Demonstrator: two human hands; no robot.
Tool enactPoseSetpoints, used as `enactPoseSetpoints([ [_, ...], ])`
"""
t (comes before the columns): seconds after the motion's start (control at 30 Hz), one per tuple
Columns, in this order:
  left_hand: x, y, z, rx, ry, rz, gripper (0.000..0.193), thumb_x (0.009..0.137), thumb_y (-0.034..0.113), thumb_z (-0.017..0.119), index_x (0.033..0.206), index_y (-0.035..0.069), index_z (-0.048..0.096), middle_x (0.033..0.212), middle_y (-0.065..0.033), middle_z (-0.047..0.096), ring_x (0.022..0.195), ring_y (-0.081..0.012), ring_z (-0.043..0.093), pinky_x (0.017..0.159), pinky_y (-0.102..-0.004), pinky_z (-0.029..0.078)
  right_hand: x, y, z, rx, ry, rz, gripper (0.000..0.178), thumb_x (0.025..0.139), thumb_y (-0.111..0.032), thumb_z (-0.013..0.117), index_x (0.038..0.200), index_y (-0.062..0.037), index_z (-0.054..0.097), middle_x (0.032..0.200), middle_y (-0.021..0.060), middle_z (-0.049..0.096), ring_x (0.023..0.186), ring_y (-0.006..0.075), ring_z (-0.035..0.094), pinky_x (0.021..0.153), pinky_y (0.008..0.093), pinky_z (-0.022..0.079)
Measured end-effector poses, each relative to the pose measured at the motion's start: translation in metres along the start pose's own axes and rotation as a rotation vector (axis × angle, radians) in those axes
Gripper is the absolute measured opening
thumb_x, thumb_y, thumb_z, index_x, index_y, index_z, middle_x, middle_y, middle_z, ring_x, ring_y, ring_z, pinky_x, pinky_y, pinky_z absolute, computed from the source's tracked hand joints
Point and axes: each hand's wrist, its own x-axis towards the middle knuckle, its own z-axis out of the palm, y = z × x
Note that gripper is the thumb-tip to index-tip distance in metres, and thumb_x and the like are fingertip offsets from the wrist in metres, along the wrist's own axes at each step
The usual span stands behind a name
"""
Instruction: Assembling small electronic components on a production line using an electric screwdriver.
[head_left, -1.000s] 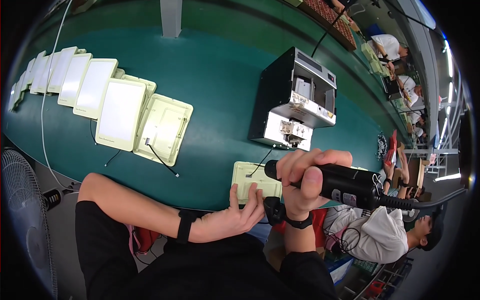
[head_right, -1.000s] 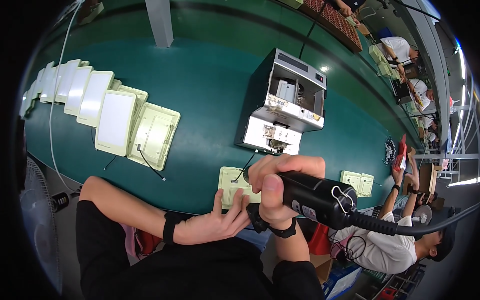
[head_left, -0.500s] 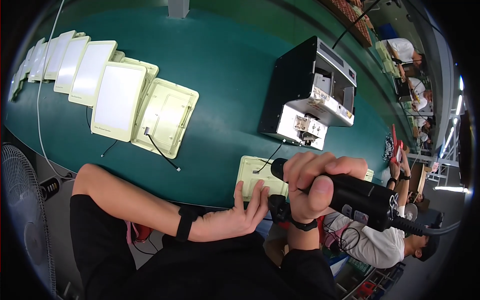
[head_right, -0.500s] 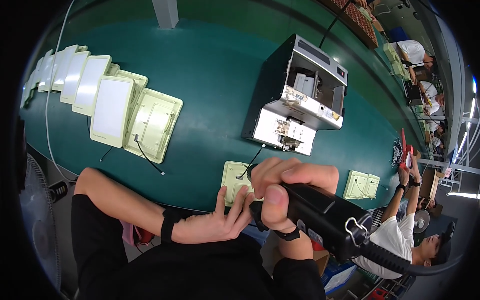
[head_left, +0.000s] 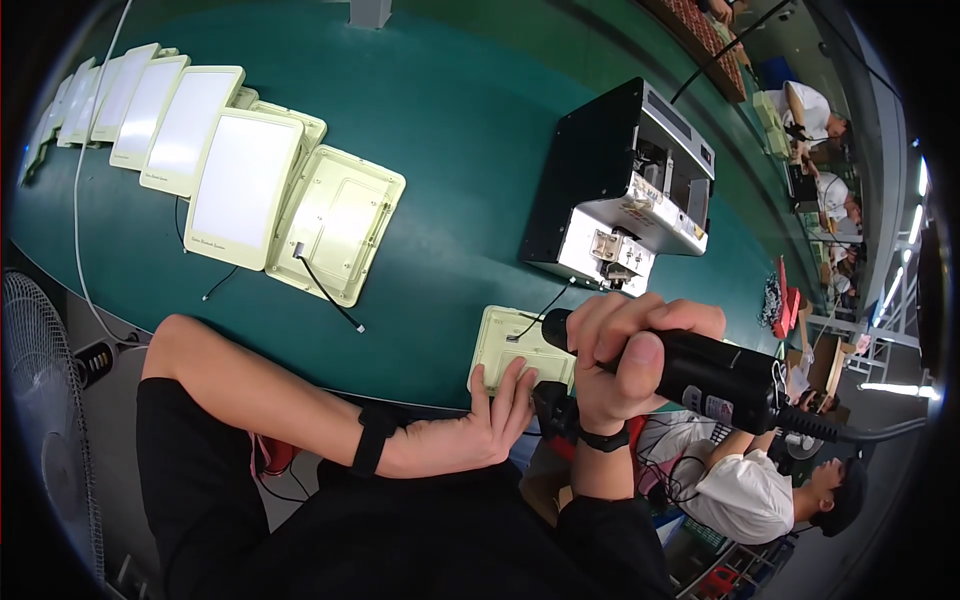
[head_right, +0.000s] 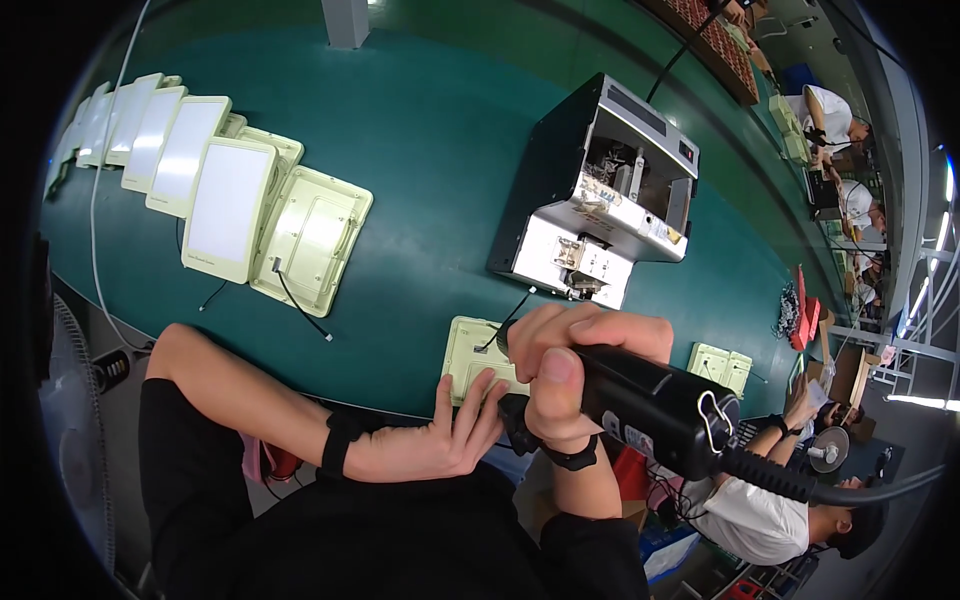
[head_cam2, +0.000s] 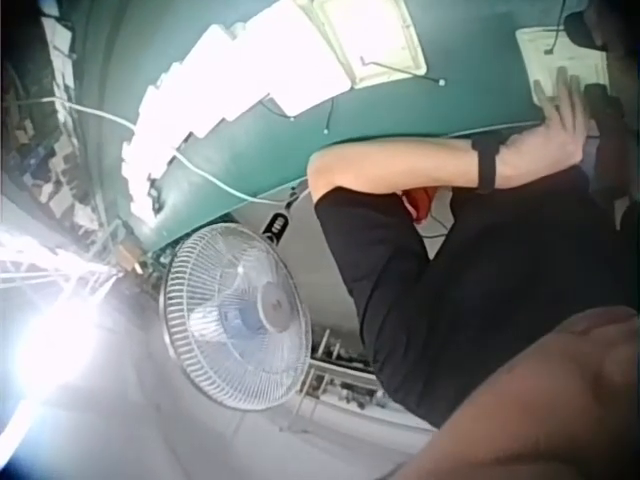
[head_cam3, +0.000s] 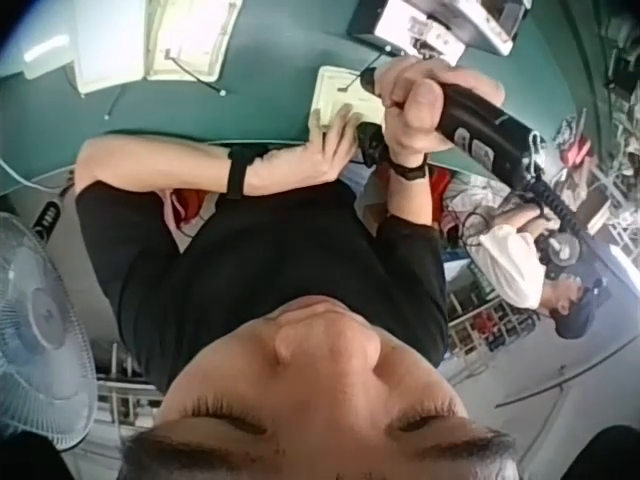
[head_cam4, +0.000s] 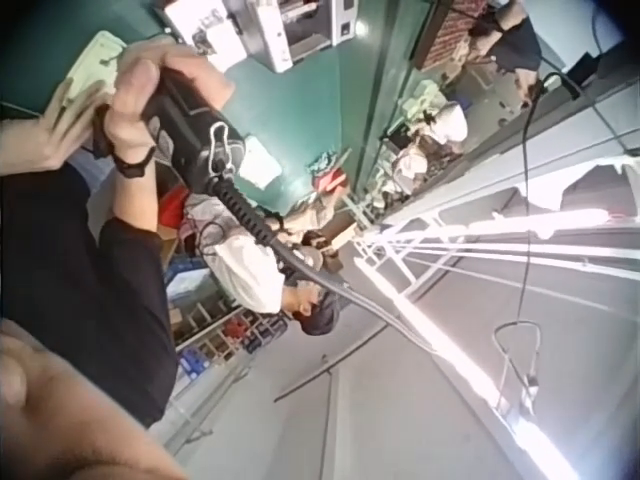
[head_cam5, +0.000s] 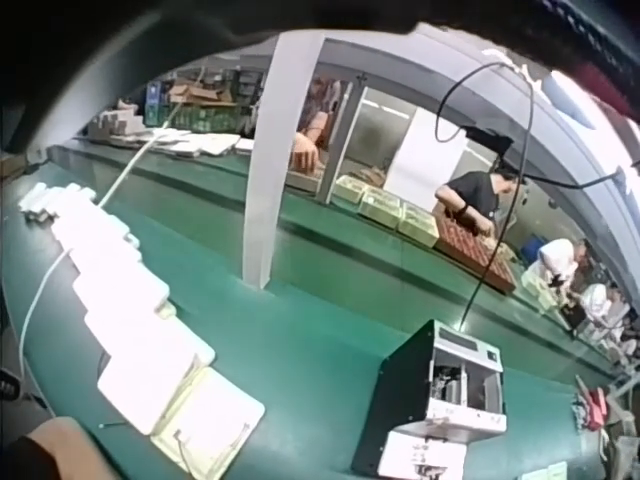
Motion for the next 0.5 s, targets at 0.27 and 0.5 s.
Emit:
enactPoseSetpoints([
  [0.27,-0.003,0.002,0.000,-0.054,-0.008,-0.042,0.044,0.095,0.030,0.051,0.121,0.000,0.070,0.126,-0.0249,0.068,0.119,-0.0448,0.066,0.073,-0.0467,0.063,0.004,-0.016,0.005,-0.091,-0.026,-0.163,0.027,0.099,-0.024,0.065,0.110,-0.0110,0.044,0.064,0.0040,0.046,0.046,0.0147,0.043,0.045,0.0317,0.042],
  [0.5,0.001,-0.004,0.000,-0.038,-0.025,-0.013,0.050,0.095,0.029,0.051,0.132,-0.001,0.066,0.127,-0.0252,0.068,0.120,-0.0460,0.065,0.073,-0.0460,0.063,0.058,-0.042,-0.006,-0.205,0.141,-0.344,0.015,0.101,-0.016,0.058,0.111,-0.0095,0.048,0.065,0.0040,0.046,0.045,0.0126,0.042,0.043,0.0308,0.040],
])
